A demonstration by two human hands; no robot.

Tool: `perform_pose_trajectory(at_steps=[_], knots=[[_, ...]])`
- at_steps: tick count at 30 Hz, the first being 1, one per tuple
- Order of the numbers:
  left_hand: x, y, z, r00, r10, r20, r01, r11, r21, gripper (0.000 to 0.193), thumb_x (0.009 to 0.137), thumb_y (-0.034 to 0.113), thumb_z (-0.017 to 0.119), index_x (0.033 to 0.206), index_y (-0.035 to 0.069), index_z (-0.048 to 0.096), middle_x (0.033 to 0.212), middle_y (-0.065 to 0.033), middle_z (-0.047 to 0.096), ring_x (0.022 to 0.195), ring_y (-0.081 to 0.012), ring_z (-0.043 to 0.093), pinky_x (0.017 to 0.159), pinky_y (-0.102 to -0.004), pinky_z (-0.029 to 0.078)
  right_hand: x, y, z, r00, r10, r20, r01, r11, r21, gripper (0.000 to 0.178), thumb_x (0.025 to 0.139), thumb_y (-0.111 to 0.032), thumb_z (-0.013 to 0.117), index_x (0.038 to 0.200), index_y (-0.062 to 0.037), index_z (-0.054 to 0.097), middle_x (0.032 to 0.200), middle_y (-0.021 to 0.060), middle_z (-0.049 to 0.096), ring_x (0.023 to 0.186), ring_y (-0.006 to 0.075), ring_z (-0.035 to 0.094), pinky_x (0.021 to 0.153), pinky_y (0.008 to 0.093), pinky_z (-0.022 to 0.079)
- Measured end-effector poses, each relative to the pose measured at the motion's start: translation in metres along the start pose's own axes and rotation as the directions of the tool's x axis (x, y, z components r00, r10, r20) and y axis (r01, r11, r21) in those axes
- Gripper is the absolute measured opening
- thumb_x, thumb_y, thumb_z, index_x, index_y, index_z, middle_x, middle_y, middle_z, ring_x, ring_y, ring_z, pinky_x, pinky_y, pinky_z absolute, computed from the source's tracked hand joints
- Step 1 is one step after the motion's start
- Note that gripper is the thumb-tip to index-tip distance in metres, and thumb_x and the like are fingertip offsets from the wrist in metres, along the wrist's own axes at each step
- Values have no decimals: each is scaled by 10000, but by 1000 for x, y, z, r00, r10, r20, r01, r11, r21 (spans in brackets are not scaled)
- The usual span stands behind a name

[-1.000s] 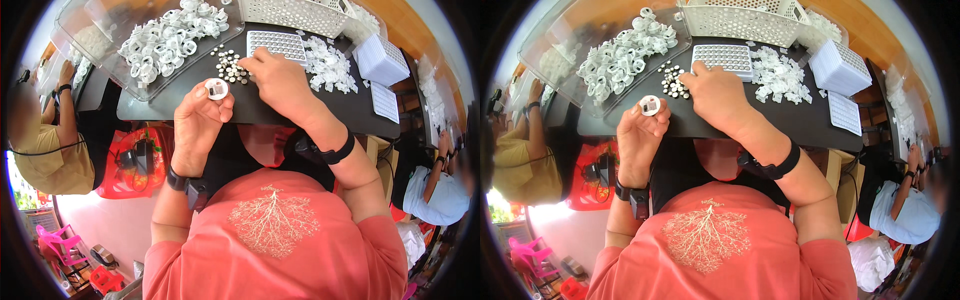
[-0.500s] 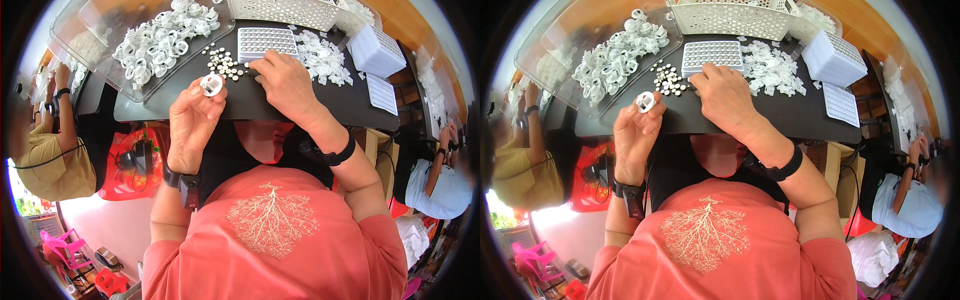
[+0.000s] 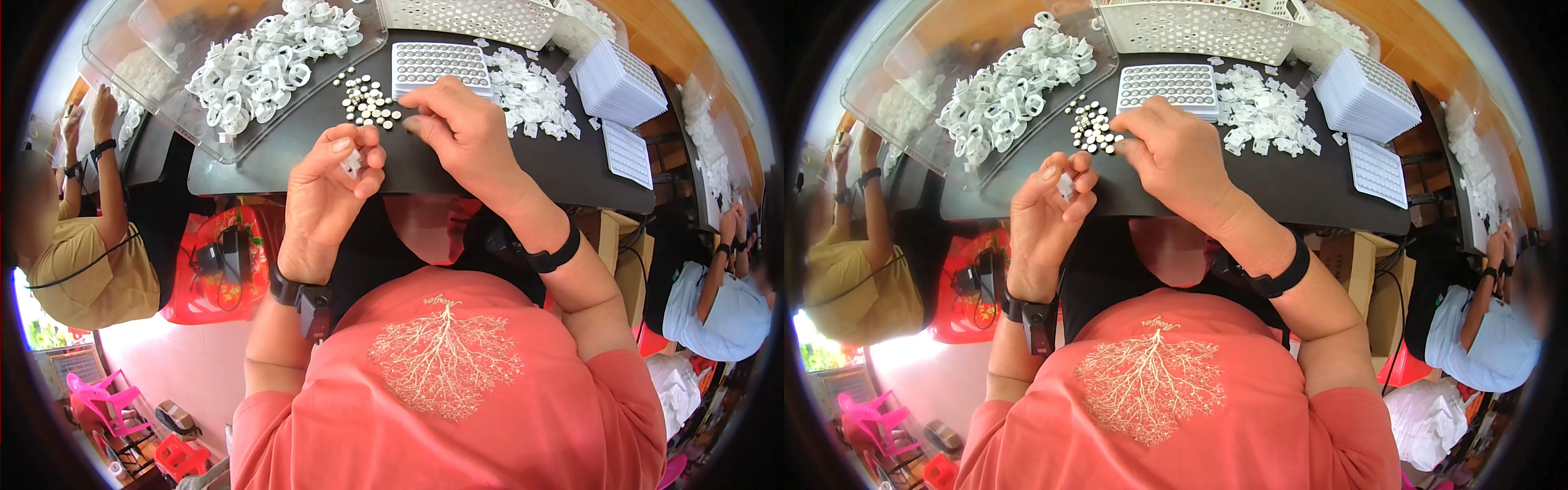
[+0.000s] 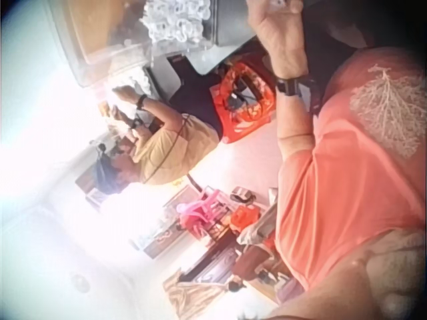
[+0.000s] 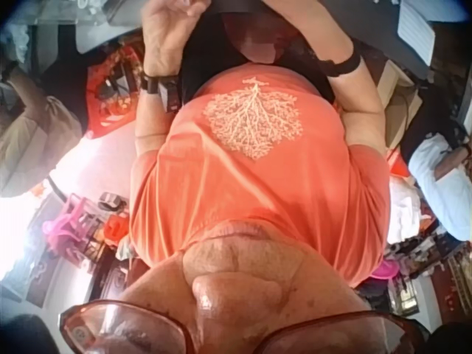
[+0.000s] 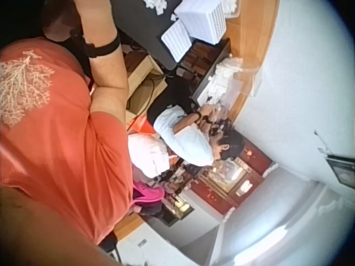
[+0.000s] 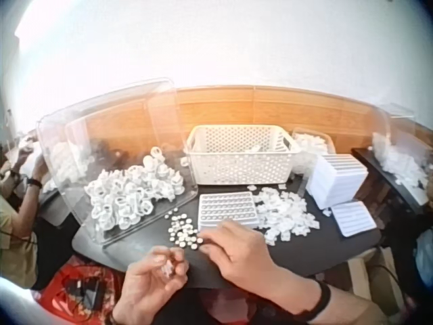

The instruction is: Assembling small white plastic components into a larger circular housing at a workbench.

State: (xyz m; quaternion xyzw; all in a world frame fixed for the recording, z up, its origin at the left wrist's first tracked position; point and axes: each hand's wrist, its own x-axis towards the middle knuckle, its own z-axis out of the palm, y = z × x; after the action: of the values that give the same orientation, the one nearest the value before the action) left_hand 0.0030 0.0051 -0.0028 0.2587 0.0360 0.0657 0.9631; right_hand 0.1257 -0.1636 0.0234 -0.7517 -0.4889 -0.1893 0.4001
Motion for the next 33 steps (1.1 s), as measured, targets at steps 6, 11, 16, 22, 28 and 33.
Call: perform_pose_trajectory(at_steps=[6,11,16,22,28,33], knots=[[3,-7,25,986,41,-163,-10,983,186,225,953,127,604,1125,-18,596,1063,-137,640,976,-242,627,768,-365,514,-3,-26,-2,1000,-20,-4,20,933,360,194,756,-118,765,914,-98,654,803,56,593,719,232,654,601,352,503],[4,-9,30,988,30,-150,-7,988,151,258,986,173,554,1130,-37,595,1082,-137,637,1007,-238,619,858,-375,501,-16,-33,5,997,-35,-62,39,997,72,153,765,-136,755,868,-111,644,820,45,603,694,253,633,586,377,491],[5,-15,32,989,41,-144,-21,991,136,292,996,176,529,1168,-50,593,1109,-145,632,1023,-232,610,861,-369,495,-16,-31,3,985,173,23,-174,969,173,134,787,-160,746,858,-97,652,802,55,606,705,265,629,597,383,489],[2,-17,40,993,25,-112,-6,986,165,328,1000,197,530,1186,-67,587,1136,-172,629,1018,-240,602,875,-358,486,-19,-16,-1,932,312,186,-363,835,413,153,779,-153,779,841,-62,673,784,52,616,651,213,621,591,345,483],[-4,-20,42,996,44,-75,-17,946,323,304,982,127,556,1218,-58,604,1193,-174,635,1051,-262,631,898,-398,526,-12,-21,-19,784,509,355,-564,346,750,120,827,-78,765,825,-1,674,743,53,676,618,103,586,584,244,465],[-3,-27,30,964,255,73,-250,782,571,295,906,14,651,1193,-47,621,1028,-155,694,857,-238,684,717,-331,556,-14,-27,-25,716,530,455,-632,214,745,81,857,-87,733,825,-41,676,738,21,664,633,75,581,568,208,386]])
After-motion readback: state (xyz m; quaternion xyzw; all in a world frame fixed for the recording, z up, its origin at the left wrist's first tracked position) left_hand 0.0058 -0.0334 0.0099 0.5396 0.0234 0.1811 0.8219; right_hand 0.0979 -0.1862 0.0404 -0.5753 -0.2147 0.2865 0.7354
